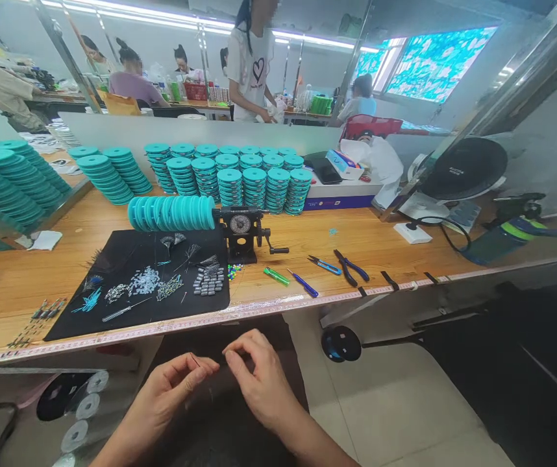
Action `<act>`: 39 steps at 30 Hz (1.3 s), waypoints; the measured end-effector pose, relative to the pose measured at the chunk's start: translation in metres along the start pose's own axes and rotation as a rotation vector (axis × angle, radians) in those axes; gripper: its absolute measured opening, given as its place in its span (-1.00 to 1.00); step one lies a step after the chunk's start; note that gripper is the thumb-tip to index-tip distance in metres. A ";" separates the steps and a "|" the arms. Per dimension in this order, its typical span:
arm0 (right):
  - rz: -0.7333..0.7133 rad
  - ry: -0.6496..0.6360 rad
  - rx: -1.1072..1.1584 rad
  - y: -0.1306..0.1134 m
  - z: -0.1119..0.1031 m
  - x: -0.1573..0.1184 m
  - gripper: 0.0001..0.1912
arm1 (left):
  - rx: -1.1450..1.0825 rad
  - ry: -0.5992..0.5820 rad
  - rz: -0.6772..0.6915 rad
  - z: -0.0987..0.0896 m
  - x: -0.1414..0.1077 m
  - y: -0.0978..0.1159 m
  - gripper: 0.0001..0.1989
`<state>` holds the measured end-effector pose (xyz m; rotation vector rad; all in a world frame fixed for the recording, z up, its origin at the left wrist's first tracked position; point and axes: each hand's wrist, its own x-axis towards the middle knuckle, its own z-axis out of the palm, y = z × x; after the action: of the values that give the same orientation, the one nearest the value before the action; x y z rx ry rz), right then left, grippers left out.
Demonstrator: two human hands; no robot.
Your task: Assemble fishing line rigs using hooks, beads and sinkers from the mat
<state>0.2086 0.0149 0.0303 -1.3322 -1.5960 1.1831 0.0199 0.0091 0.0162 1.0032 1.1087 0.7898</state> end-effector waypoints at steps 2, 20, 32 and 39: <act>-0.012 -0.044 -0.028 -0.005 -0.001 0.004 -0.91 | 0.137 -0.040 0.005 0.002 -0.002 0.003 -0.69; 0.056 0.100 0.317 -0.006 0.018 0.005 -0.81 | -0.648 -0.212 -0.285 0.022 -0.004 -0.001 -0.77; 0.038 0.230 0.453 -0.004 0.016 0.009 -0.79 | -0.572 -0.228 -0.309 0.018 -0.005 0.000 -0.60; 0.062 0.240 0.475 0.009 0.013 0.008 -0.74 | -0.507 -0.171 -0.250 0.022 -0.006 -0.005 -0.71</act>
<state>0.1978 0.0211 0.0175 -1.1622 -1.0280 1.2853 0.0391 -0.0034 0.0165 0.4836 0.8085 0.7165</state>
